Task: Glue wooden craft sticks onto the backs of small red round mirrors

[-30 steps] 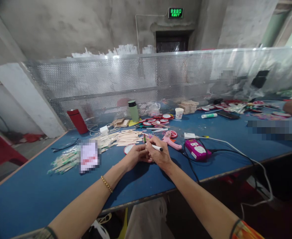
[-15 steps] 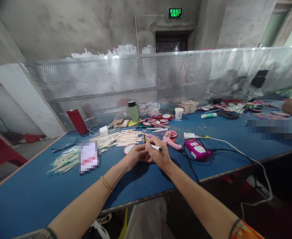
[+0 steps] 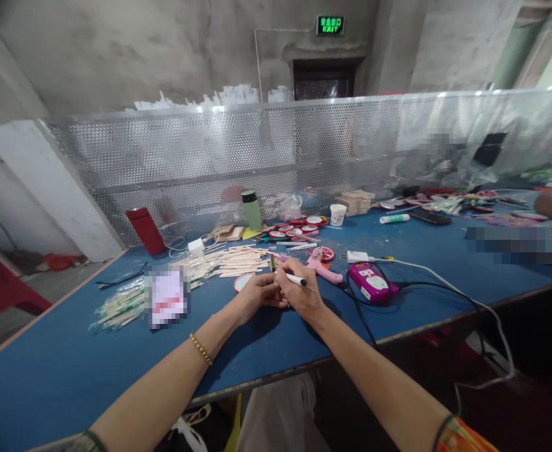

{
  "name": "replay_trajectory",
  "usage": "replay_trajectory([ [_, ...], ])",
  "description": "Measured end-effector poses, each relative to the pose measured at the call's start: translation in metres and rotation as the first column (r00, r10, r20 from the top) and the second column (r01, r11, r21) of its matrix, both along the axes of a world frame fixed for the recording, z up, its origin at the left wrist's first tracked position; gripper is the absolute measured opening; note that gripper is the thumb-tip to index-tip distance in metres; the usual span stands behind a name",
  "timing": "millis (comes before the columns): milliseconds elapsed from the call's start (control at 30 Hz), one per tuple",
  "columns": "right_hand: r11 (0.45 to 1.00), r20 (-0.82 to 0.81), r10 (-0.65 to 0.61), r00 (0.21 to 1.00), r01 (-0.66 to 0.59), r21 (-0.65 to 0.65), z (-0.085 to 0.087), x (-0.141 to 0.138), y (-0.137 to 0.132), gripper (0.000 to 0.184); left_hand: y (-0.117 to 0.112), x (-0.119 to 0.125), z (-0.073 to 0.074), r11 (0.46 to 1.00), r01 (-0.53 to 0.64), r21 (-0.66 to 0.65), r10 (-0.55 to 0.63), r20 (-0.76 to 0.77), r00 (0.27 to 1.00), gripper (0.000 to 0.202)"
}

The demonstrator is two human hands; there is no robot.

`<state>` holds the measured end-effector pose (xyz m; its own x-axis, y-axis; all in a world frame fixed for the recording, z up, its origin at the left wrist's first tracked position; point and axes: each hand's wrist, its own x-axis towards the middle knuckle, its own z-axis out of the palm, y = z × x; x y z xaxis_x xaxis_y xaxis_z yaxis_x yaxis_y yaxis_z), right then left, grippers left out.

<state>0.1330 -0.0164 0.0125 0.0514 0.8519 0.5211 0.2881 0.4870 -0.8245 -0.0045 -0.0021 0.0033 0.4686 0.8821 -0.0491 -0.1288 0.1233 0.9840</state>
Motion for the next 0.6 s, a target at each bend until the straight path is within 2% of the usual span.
replay_trajectory([
  [267,1.000,0.008,0.004,1.000,-0.004,0.028,-0.0008,0.0003,0.0000,0.021,-0.0012,0.0000,0.0014,1.000,-0.002,-0.010,0.002,0.002,1.000,0.049],
  [600,1.000,-0.017,0.018,1.000,-0.018,-0.007,0.0016,0.0000,-0.0020,0.021,-0.0023,0.0001,0.0032,1.000,-0.001,-0.016,0.001,0.008,1.000,0.054],
])
